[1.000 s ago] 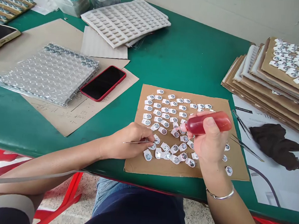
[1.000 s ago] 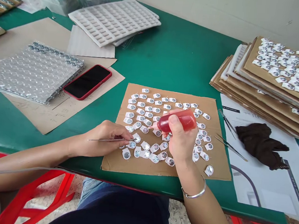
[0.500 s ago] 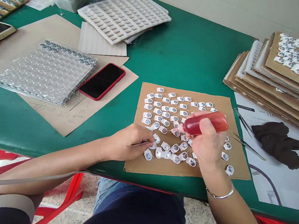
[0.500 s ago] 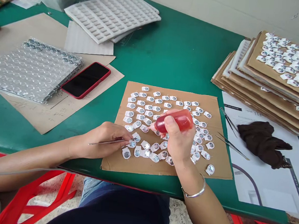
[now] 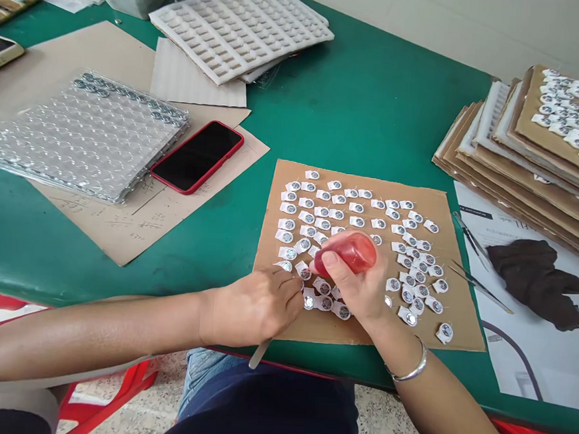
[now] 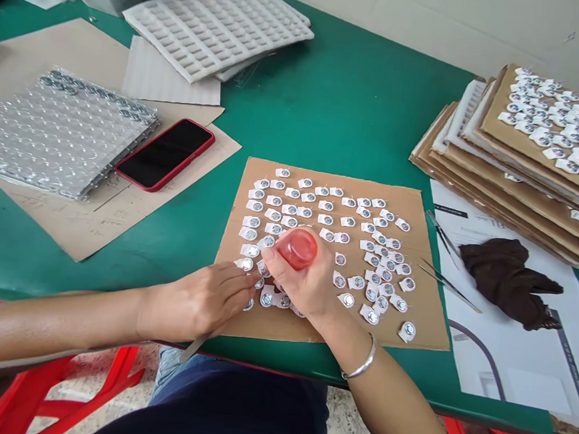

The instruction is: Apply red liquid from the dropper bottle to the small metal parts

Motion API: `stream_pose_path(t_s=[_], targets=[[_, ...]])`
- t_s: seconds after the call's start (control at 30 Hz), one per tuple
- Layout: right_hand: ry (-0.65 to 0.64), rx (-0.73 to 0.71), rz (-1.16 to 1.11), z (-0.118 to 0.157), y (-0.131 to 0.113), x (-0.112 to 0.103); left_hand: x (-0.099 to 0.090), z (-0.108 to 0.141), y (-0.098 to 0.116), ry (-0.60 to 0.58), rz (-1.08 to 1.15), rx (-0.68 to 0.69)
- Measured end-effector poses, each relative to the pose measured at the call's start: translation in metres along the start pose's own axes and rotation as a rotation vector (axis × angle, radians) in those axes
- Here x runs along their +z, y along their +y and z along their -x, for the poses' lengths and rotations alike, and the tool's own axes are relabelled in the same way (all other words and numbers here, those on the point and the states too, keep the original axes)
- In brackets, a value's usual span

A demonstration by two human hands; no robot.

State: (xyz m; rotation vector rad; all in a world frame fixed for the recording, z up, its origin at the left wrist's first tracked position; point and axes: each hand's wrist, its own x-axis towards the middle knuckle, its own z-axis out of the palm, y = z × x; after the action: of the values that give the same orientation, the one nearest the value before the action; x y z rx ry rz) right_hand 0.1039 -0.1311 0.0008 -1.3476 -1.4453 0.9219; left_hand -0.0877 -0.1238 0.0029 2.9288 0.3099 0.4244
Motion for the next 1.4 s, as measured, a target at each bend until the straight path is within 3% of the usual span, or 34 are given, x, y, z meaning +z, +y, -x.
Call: stream_pose_path(t_s=[0.23,0.47,1.4], targets=[[-0.014,-0.020,0.091,-0.0029,-0.0024,0.0024,0.0011,-0.0025,0.0040,0.056,-0.110,0.030],[-0.016,-0.020,0.115,-0.0034,-0.0025,0.0028,0.0017,-0.0019,0.0035,0.012,-0.117,0.028],[-0.009,-0.015,0.093,-0.0045,0.0033,0.0023,-0.0001,-0.0026,0.0039,0.017,-0.102,0.012]])
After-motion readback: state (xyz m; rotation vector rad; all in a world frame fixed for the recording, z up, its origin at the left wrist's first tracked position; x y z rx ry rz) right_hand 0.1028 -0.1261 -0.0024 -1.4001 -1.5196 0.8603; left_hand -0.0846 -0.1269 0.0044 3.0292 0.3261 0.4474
